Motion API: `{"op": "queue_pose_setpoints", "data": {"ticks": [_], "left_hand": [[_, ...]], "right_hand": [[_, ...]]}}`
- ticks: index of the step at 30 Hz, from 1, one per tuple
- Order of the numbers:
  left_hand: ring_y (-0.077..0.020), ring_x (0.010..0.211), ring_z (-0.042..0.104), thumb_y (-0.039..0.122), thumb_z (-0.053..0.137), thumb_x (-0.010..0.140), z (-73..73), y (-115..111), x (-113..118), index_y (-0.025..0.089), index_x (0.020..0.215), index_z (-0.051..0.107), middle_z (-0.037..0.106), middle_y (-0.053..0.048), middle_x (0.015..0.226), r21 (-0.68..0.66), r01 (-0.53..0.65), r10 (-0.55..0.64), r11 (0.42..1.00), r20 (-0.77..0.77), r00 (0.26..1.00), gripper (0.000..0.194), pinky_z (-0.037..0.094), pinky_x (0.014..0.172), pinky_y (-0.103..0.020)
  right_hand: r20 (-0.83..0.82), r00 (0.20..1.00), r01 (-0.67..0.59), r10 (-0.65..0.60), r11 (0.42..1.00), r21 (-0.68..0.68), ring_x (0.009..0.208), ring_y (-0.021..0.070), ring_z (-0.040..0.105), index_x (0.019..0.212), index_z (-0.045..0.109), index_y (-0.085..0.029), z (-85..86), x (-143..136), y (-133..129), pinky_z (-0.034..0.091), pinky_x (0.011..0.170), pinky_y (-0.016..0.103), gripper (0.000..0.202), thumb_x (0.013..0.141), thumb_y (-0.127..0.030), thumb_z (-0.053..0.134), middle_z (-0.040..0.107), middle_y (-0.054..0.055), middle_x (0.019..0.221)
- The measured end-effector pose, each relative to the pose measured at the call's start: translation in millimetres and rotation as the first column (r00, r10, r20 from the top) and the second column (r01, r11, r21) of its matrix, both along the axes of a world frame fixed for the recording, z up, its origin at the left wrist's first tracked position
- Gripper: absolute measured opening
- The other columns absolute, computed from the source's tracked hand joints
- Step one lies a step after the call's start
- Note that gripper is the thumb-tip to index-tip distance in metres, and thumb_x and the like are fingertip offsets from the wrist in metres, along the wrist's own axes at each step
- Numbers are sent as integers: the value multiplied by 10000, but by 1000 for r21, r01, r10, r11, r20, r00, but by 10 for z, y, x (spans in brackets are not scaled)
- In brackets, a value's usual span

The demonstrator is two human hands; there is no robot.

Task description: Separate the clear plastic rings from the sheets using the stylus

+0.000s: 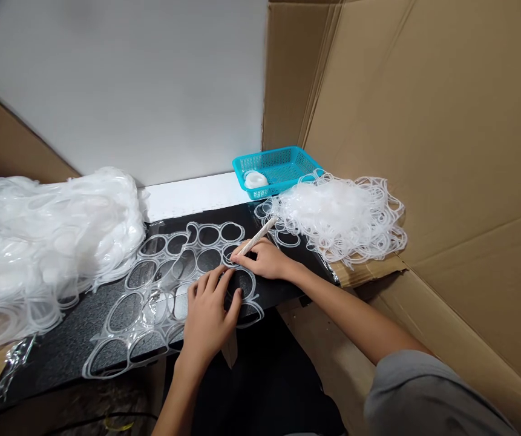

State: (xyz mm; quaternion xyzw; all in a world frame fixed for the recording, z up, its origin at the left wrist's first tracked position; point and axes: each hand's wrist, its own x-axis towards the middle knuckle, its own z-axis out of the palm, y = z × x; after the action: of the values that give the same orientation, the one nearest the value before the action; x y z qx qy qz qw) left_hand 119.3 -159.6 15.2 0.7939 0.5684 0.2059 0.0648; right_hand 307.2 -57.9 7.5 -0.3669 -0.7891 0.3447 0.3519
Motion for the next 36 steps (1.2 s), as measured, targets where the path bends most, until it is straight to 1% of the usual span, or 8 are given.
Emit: {"op": "queue_pose_setpoints", "data": {"ticks": [6,11,19,22,28,31,33,36], "left_hand": [[-318,1324,561,278,535,1030,6,7,16,226,1421,585,638,-107,1464,9,-6,6,1000,-7,1000,397,422,1084,-537],[-330,1320,556,275,534,1028,15,6,30,210,1420,594,636,-121,1466,6,-13,13,1000,-37,999,402,415,1086,-553],[-331,1322,548,282,535,1031,0,6,33,187,1411,595,632,-123,1472,17,-9,10,1000,-54,998,396,411,1079,-551],[-333,1322,547,277,540,1027,3,-3,36,196,1399,606,640,-124,1461,21,-8,10,1000,-52,999,386,412,1078,-549],[-338,1324,552,281,535,1025,16,-8,35,204,1418,599,633,-134,1471,12,-8,9,1000,-55,998,406,423,1080,-561],[-349,1328,557,297,538,1019,16,-6,60,205,1432,589,627,-142,1473,1,-24,24,1000,-64,998,427,422,1086,-579],[-363,1337,552,318,540,1014,14,-9,83,185,1432,584,617,-157,1478,-3,-41,41,999,-78,996,441,408,1102,-598],[-379,1361,531,345,538,1011,8,-18,107,150,1435,574,598,-184,1492,-10,-52,51,999,-98,994,468,378,1132,-622]], "right_hand": [[114,993,-45,34,994,96,1115,239,731,1003,815,-229,12,8,-23,529,1094,437,196,1016,-270,624,820,50,1065],[41,999,-13,11,998,58,1068,230,747,982,817,-214,-1,9,-12,559,1039,401,209,1011,-315,636,824,54,1039],[3,1000,-13,13,999,36,1031,228,754,953,820,-218,5,16,-4,565,1024,407,197,998,-318,656,824,53,1011],[32,999,-19,18,999,35,1041,232,751,955,821,-226,8,18,-8,562,1027,415,185,998,-305,659,825,50,1017],[138,989,-66,45,987,147,1094,234,727,1007,805,-244,-8,16,-5,514,1063,428,191,1031,-290,621,821,35,1043],[197,978,-110,67,971,214,1075,225,727,1041,786,-249,-4,12,-23,491,1042,430,201,1054,-266,586,819,30,1063],[233,970,-140,72,947,289,1057,218,734,1066,774,-240,5,6,-54,485,1003,419,220,1073,-256,556,817,43,1100],[271,962,-138,20,895,425,1071,215,738,1098,766,-224,8,3,-109,476,964,405,234,1089,-246,533,810,68,1167]]}}
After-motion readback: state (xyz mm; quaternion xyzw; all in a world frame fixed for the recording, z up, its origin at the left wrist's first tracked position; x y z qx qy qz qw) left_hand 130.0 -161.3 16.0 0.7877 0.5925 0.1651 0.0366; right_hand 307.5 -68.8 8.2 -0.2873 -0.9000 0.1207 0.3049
